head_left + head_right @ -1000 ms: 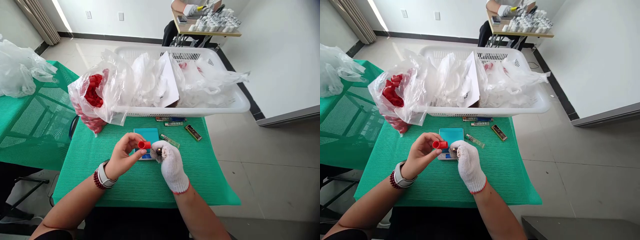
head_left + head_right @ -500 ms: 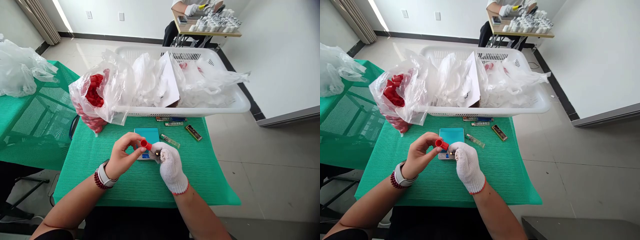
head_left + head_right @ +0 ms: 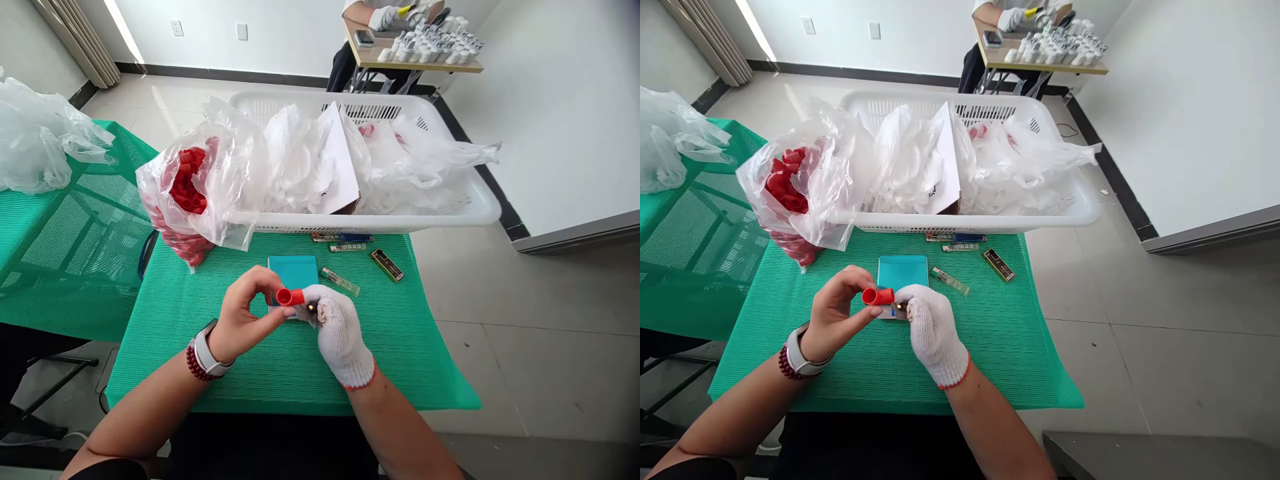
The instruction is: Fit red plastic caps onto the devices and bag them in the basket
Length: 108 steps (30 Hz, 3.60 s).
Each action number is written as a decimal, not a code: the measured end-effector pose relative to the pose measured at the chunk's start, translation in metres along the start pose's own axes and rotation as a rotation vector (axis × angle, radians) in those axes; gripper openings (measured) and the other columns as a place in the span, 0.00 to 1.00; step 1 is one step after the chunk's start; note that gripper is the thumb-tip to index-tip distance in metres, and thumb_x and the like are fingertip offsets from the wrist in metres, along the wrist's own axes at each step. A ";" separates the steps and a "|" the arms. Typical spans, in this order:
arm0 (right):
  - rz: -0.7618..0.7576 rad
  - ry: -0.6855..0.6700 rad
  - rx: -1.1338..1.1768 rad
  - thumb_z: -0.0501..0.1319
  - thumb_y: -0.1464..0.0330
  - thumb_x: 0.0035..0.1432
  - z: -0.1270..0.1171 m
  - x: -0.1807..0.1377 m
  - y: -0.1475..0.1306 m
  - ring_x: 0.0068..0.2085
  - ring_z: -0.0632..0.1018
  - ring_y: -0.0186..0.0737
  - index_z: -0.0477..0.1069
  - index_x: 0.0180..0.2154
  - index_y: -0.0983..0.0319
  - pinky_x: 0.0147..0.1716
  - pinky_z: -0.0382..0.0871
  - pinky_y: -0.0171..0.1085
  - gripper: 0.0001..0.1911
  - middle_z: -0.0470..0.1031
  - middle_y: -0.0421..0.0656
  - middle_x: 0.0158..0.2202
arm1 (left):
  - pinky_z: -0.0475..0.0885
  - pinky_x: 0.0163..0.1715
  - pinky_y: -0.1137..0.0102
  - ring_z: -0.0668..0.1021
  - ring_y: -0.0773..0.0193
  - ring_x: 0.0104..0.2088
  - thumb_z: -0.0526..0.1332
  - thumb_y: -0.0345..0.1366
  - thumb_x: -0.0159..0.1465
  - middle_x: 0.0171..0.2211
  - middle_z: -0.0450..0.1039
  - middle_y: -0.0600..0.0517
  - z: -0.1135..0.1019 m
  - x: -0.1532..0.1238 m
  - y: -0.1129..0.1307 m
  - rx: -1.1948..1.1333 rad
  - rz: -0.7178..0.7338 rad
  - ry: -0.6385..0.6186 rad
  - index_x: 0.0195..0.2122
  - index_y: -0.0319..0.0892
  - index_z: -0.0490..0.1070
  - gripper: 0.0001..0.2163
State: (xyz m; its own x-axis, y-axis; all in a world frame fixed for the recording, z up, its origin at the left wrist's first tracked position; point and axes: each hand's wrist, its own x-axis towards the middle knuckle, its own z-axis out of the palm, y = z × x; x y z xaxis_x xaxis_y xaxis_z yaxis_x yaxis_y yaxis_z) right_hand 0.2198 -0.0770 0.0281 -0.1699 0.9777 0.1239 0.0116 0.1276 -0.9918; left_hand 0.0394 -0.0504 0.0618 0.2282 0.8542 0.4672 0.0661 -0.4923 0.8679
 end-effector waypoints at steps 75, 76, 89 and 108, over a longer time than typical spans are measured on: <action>0.074 -0.026 0.029 0.49 0.52 0.69 -0.001 0.002 -0.004 0.28 0.73 0.36 0.76 0.38 0.62 0.26 0.72 0.35 0.25 0.73 0.44 0.30 | 0.75 0.29 0.72 0.78 0.65 0.34 0.69 0.27 0.59 0.36 0.77 0.49 0.000 0.002 0.001 0.090 0.115 0.034 0.40 0.42 0.73 0.10; 0.074 -0.014 0.039 0.49 0.52 0.69 -0.001 0.002 -0.003 0.30 0.74 0.37 0.76 0.38 0.62 0.27 0.73 0.35 0.25 0.74 0.45 0.32 | 0.74 0.28 0.73 0.78 0.66 0.34 0.69 0.27 0.59 0.36 0.77 0.49 0.000 0.003 0.002 0.094 0.117 0.030 0.41 0.42 0.73 0.10; 0.088 -0.017 -0.005 0.49 0.52 0.68 -0.001 0.003 -0.004 0.25 0.71 0.34 0.76 0.36 0.62 0.22 0.69 0.33 0.25 0.71 0.42 0.26 | 0.74 0.27 0.73 0.78 0.66 0.32 0.70 0.28 0.59 0.37 0.80 0.48 0.000 -0.001 -0.001 0.095 0.064 0.029 0.41 0.42 0.73 0.11; 0.051 -0.011 -0.019 0.48 0.55 0.70 -0.002 0.002 -0.001 0.30 0.74 0.35 0.76 0.39 0.63 0.25 0.71 0.33 0.24 0.75 0.46 0.35 | 0.73 0.28 0.74 0.77 0.67 0.34 0.69 0.25 0.59 0.37 0.77 0.50 -0.001 0.000 0.000 0.114 0.119 0.041 0.41 0.42 0.72 0.11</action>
State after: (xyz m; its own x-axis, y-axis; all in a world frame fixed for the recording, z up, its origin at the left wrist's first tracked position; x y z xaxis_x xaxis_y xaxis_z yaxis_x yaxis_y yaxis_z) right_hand 0.2214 -0.0746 0.0293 -0.1794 0.9811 0.0727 0.0387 0.0809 -0.9960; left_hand 0.0389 -0.0500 0.0620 0.2009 0.7939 0.5739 0.1510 -0.6039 0.7826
